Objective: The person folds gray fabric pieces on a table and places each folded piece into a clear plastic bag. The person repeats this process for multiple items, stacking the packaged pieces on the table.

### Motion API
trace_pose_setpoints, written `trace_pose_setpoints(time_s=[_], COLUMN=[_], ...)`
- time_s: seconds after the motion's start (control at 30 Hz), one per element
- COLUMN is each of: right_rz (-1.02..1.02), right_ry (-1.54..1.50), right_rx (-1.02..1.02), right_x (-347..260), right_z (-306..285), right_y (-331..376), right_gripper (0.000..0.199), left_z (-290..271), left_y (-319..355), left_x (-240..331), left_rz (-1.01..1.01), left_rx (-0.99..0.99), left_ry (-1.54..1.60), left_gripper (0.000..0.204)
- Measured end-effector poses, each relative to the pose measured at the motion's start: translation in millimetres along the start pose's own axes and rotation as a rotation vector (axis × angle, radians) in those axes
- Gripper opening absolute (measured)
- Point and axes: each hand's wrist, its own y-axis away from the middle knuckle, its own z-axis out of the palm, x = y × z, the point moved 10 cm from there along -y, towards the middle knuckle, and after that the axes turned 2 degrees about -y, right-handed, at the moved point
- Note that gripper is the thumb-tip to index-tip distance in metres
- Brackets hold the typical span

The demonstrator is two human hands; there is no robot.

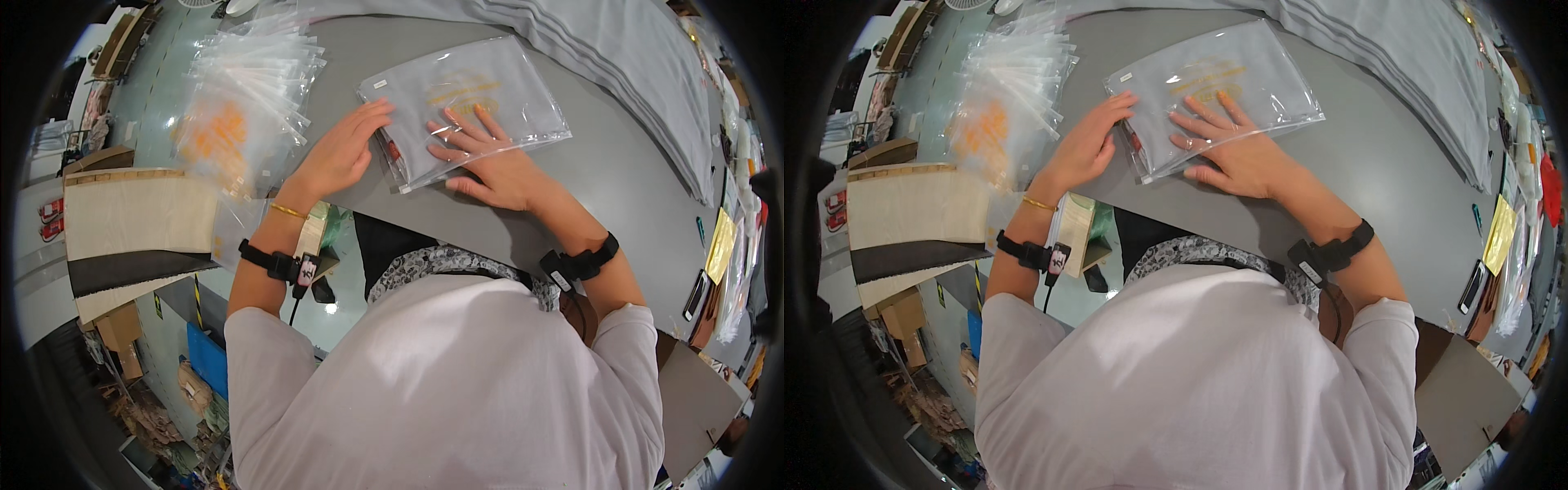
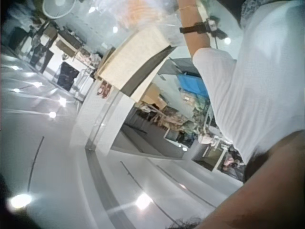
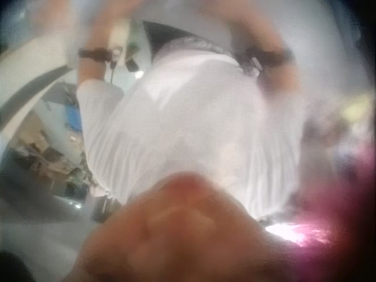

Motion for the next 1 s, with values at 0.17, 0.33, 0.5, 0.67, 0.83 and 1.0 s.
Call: trace_pose_setpoints(time_s=[0.17,0.33,0.5,0.67,0.83,1.0], right_rz=[0.353,0.647,0.714,0.779,0.708,0.766], right_ry=[-0.562,-0.512,-0.639,-0.556,-0.198,-0.584], right_rx=[0.201,0.234,0.232,0.122,0.043,0.283], right_x=[26.5,37.4,43.4,42.2,34.9,52.2], right_z=[0.9,21.8,29.7,24.9,19.9,24.7], right_y=[-16.5,-29.0,-35.9,-36.6,-38.5,-25.9], right_gripper=[0.034,0.036,0.039,0.038,0.035,0.027], left_z=[18.1,19.4,17.3,17.2,15.4,17.9], left_y=[-6.0,-9.8,-13.4,-14.3,-13.3,-11.8], left_x=[-5.7,-3.4,-5.2,-4.6,-1.6,-2.8], left_rz=[-0.092,-0.136,-0.118,-0.102,-0.094,-0.115], left_rx=[-0.064,-0.067,-0.054,-0.04,-0.015,-0.02], left_ry=[0.096,0.172,0.17,0.179,0.155,0.164], left_gripper=[0.061,0.067,0.066,0.061,0.059,0.059])
